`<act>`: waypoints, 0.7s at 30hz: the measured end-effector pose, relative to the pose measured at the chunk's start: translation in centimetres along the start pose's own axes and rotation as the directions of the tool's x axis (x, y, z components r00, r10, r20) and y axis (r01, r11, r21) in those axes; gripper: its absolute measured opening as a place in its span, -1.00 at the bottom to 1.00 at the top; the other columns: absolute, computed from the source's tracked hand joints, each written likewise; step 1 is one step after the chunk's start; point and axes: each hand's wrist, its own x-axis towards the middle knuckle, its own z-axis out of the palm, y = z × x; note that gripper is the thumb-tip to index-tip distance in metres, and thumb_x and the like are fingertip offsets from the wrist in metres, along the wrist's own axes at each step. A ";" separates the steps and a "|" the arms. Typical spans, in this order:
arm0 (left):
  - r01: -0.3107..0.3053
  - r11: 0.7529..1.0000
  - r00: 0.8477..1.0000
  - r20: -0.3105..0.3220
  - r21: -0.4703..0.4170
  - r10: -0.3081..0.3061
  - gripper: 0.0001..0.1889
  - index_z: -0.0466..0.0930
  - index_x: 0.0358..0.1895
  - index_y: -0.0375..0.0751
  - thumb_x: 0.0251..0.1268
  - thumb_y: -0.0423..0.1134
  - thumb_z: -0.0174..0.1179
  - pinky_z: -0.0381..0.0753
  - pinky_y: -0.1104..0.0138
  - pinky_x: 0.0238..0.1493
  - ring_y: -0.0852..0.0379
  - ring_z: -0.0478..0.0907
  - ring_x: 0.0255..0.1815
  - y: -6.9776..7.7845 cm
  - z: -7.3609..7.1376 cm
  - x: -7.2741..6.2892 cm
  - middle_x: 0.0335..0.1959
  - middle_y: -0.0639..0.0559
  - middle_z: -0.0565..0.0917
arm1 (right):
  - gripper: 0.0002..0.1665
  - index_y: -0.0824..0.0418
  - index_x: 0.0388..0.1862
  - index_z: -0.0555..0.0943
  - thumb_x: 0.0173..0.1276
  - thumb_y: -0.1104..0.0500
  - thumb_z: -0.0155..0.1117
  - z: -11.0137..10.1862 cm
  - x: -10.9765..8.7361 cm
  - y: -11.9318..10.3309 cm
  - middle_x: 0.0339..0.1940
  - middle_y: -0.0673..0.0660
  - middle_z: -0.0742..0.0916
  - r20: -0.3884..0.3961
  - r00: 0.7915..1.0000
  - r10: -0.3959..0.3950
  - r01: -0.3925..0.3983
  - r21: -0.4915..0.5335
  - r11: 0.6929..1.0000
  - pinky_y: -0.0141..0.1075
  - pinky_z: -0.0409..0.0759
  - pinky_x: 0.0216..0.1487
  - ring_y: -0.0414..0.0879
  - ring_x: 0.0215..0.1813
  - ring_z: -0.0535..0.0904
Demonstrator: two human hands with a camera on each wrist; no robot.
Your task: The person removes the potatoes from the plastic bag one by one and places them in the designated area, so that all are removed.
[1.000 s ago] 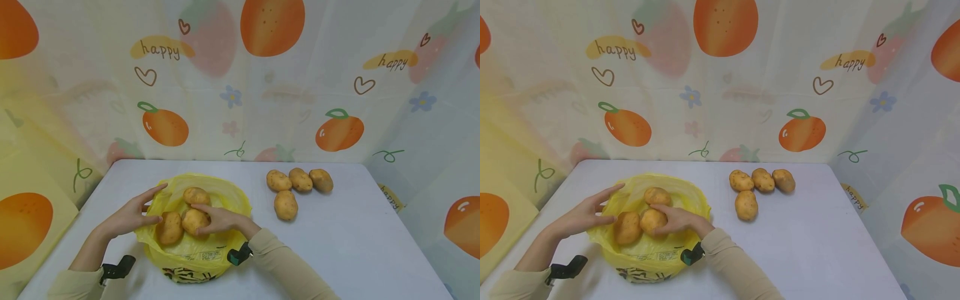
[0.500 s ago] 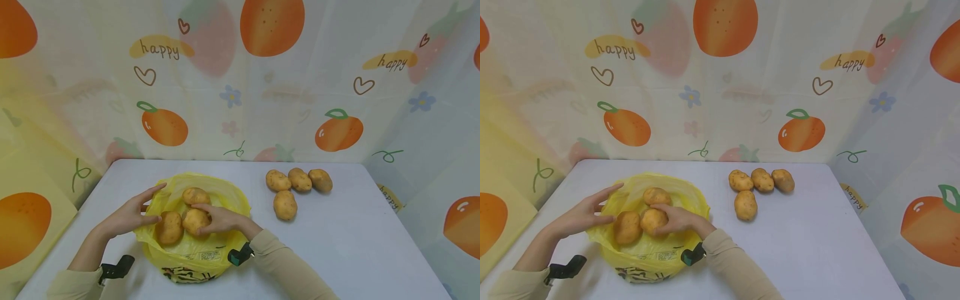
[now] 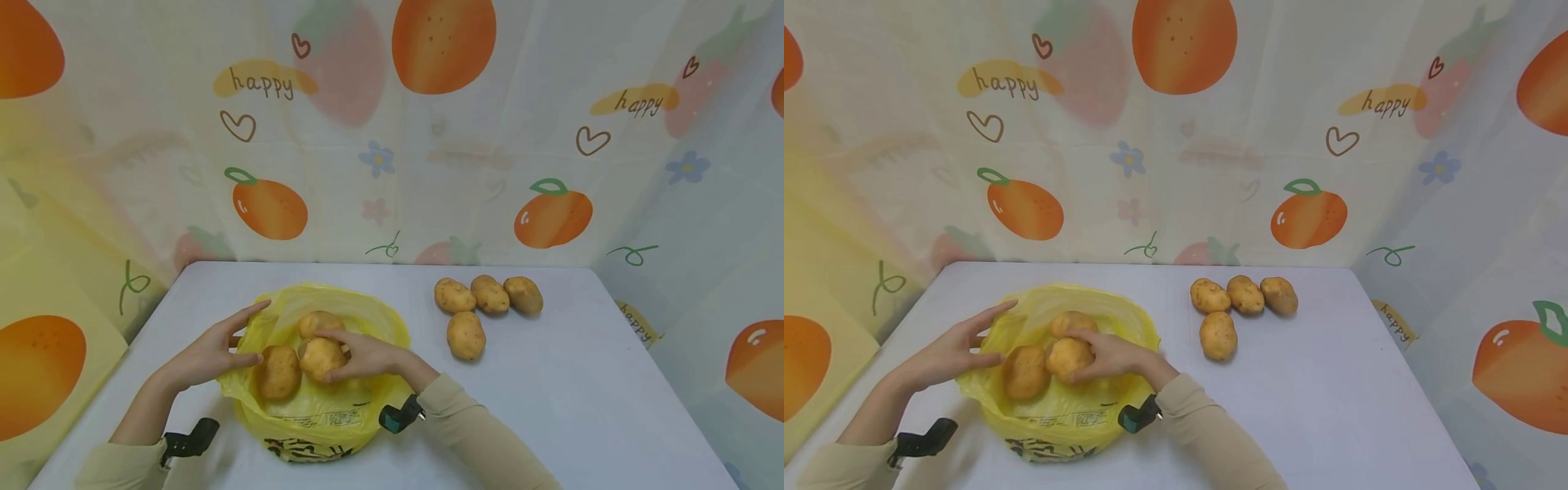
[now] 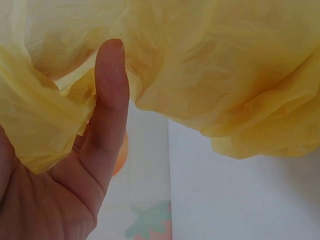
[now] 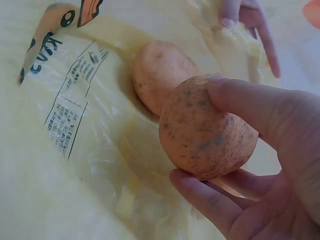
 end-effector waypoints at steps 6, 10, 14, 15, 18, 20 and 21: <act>0.007 1.000 1.000 0.000 0.002 -0.007 -0.13 -0.06 0.46 0.10 0.13 -0.30 0.26 0.60 0.31 -0.22 -0.47 0.32 0.15 0.0 0.1 0.0 0.48 -0.17 -0.14 | -0.10 -0.05 0.43 0.14 0.17 0.05 0.35 -0.3 -0.3 0.2 0.35 0.03 0.34 -0.023 0.998 -0.061 0.062 0.012 0.998 -0.42 0.42 0.08 -0.20 0.17 0.40; 0.004 1.000 1.000 -0.002 0.009 -0.004 -0.13 -0.07 0.46 0.09 0.13 -0.29 0.26 0.59 0.31 -0.21 -0.48 0.31 0.16 0.1 0.1 -0.1 0.48 -0.19 -0.14 | -0.11 -0.06 0.43 0.14 0.17 0.08 0.35 -0.4 -0.5 0.4 0.34 0.02 0.34 -0.036 0.996 -0.080 0.081 0.043 0.996 -0.42 0.42 0.09 -0.21 0.17 0.40; -0.001 1.000 1.000 -0.006 0.020 0.001 -0.13 -0.07 0.46 0.06 0.13 -0.29 0.26 0.59 0.31 -0.21 -0.51 0.29 0.16 0.0 0.0 -0.2 0.48 -0.19 -0.14 | -0.09 -0.08 0.43 0.12 0.17 0.09 0.35 -0.5 -0.8 0.3 0.35 0.00 0.33 -0.042 0.997 -0.072 0.075 0.065 0.995 -0.41 0.42 0.10 -0.19 0.18 0.40; -0.001 1.000 1.000 -0.008 0.024 0.001 -0.13 -0.06 0.46 0.06 0.13 -0.29 0.27 0.59 0.31 -0.21 -0.51 0.28 0.16 0.0 0.0 -0.2 0.48 -0.20 -0.14 | -0.09 -0.09 0.44 0.12 0.17 0.08 0.35 -0.5 -0.9 0.2 0.36 -0.01 0.33 -0.047 0.997 -0.067 0.070 0.059 0.996 -0.40 0.42 0.10 -0.19 0.18 0.40; -0.002 1.000 1.000 -0.011 0.032 0.003 -0.13 -0.06 0.46 0.05 0.13 -0.29 0.26 0.59 0.31 -0.21 -0.52 0.27 0.16 0.1 0.0 -0.2 0.48 -0.20 -0.14 | -0.09 -0.10 0.44 0.11 0.17 0.06 0.35 -0.7 -1.1 0.1 0.36 -0.02 0.33 -0.059 0.997 -0.059 0.062 0.053 0.997 -0.38 0.42 0.11 -0.17 0.20 0.40; -0.003 0.999 1.000 -0.013 0.036 0.004 -0.13 -0.06 0.46 0.06 0.13 -0.29 0.26 0.59 0.31 -0.20 -0.52 0.27 0.16 0.1 0.0 -0.2 0.47 -0.20 -0.13 | -0.09 -0.12 0.44 0.11 0.17 0.04 0.34 -0.9 -1.4 0.1 0.35 -0.03 0.33 -0.069 0.996 -0.052 0.056 0.052 0.997 -0.37 0.43 0.10 -0.15 0.20 0.40; -0.004 0.999 1.000 -0.014 0.037 0.004 -0.13 -0.06 0.46 0.06 0.13 -0.30 0.26 0.59 0.30 -0.20 -0.52 0.27 0.16 0.1 0.0 -0.2 0.47 -0.20 -0.13 | -0.10 -0.12 0.43 0.12 0.17 0.04 0.34 -1.0 -1.5 0.0 0.35 -0.03 0.34 -0.076 0.996 -0.050 0.054 0.053 0.997 -0.37 0.43 0.10 -0.15 0.20 0.40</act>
